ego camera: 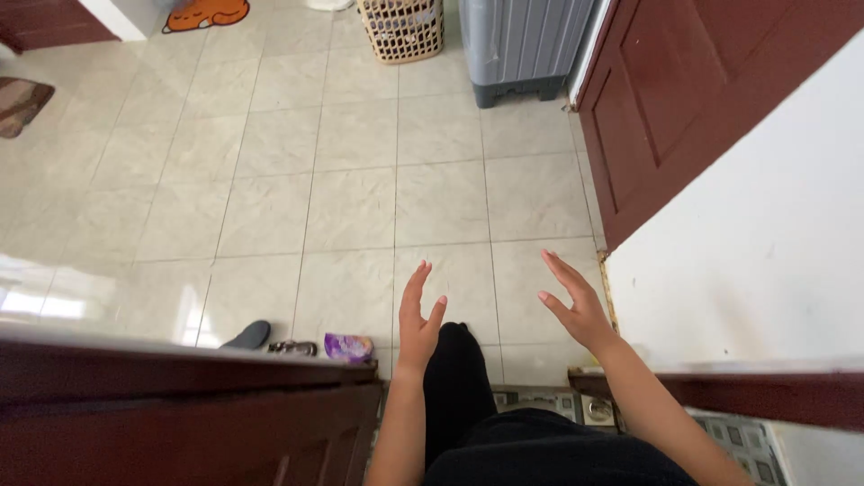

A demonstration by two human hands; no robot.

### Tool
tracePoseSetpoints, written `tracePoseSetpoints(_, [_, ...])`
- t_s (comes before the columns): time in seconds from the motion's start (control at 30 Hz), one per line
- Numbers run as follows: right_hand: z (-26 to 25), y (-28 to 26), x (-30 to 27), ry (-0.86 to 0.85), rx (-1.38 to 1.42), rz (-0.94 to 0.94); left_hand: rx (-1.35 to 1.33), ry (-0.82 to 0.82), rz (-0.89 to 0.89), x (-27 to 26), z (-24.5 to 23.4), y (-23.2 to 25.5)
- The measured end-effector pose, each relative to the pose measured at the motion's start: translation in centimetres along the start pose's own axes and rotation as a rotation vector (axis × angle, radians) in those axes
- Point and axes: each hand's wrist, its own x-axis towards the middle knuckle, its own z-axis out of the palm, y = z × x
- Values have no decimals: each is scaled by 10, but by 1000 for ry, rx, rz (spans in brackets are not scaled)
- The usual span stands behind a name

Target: Transferring bottles of toilet cleaner, conditioner, and shampoo from a laundry basket to a bathroom shelf.

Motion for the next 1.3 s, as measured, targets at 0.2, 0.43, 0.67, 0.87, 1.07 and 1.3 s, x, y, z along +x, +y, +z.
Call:
tracePoseSetpoints(0.2, [15,-11,92,35,110,-25,-204,-21,-77,93,-6,-12])
tracePoseSetpoints(0.43, [13,-99,203,57,106,-58,-171,-219,-71,220,-52,60])
tracePoseSetpoints(0.67, [-6,-140,241,106,67,-56,-147,-352,-106,271,-80,116])
tracePoseSetpoints(0.87, [-14,-141,254,66,41,33,-251,-300,-89,280,-79,110])
tracePoseSetpoints(1.07, [-17,-147,267,27,18,49,-143,-254,-32,283,-83,97])
tracePoseSetpoints(1.3, [-3,-154,288,-37,11,65,-107,-244,44,293,-85,85])
